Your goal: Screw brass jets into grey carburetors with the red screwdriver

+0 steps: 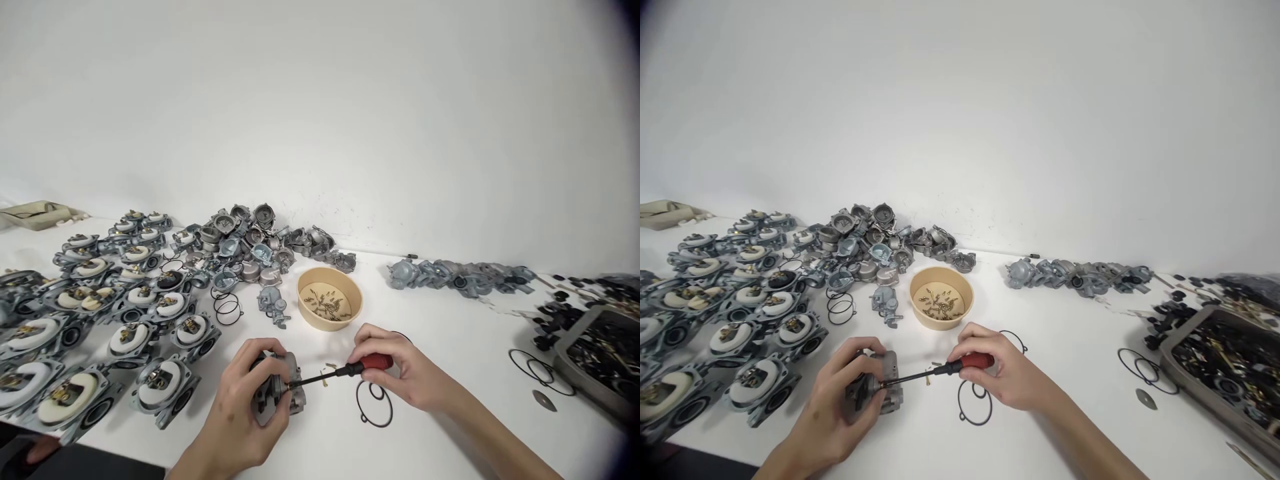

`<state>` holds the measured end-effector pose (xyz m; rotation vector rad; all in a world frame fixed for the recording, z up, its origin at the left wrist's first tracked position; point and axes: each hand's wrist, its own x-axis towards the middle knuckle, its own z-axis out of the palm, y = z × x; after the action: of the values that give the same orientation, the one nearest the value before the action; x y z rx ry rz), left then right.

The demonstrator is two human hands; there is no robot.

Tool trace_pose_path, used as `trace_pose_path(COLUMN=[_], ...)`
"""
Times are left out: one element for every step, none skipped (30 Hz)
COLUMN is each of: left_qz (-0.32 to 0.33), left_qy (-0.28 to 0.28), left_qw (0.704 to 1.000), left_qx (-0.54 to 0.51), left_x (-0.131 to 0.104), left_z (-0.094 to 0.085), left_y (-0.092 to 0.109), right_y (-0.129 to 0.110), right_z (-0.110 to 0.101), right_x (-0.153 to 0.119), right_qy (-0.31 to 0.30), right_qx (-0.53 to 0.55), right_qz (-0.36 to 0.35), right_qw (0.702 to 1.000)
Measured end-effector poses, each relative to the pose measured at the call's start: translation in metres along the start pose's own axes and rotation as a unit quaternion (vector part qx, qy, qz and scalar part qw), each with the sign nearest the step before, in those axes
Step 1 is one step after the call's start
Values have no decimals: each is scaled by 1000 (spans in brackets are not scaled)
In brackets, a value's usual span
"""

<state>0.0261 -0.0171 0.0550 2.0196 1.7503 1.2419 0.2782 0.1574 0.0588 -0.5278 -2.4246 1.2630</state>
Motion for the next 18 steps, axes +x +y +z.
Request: trace_pose_path(left_qz=[1,4,9,14,20,25,30,33,39,40,43,45,47,50,52,54,56,58], left_qy=[1,4,8,12,15,18,20,26,33,37,37,35,32,30,29,30,31,31], left_qw=[1000,1000,1000,1000,999,999,999,998,998,997,997,996,996,996,995,995,995,995], left_qx=[-4,-8,-13,-18,-24,-30,-36,-42,-48,-54,-60,-65,-70,-72,-74,-75,-75,-75], left_x=[0,0,0,0,0,0,-1,-2,-3,-4,-6,-7,-8,-9,-10,-11,-12,-12], left_z=[-1,-1,-2,-3,-3,-4,-5,-6,-6,-7,-8,-8,-8,-8,-8,-8,-8,-9], left_y=[0,0,-1,-2,-3,-4,-5,-7,-9,-10,-11,-12,-13,-13,-13,-12,-12,-11], right_y=[-4,-9,-13,-17,-20,-23,-24,-24,-24,-24,-24,-24,-25,-26,-28,-29,-30,-31], right_z=[0,-1,0,0,0,0,-1,-1,0,2,5,9,16,24,35,45,57,67], right_x=[0,-1,-1,-1,-1,-1,-1,-1,-1,-1,-2,-3,-4,-7,-9,-13,-18,-23], right_qy=[-1,-2,-2,-1,1,0,-4,-3,11,40,82,130,177,214,243,270,298,329], right_qx=[-16,-33,-52,-72,-91,-105,-106,-95,-72,-40,-3,37,75,113,149,181,209,234], right_qz=[-8,-10,-10,-9,-8,-2,7,20,35,52,68,82,92,100,106,107,104,100], right_qw=[1000,999,999,997,996,995,994,995,997,997,994,987,977,965,953,940,925,910])
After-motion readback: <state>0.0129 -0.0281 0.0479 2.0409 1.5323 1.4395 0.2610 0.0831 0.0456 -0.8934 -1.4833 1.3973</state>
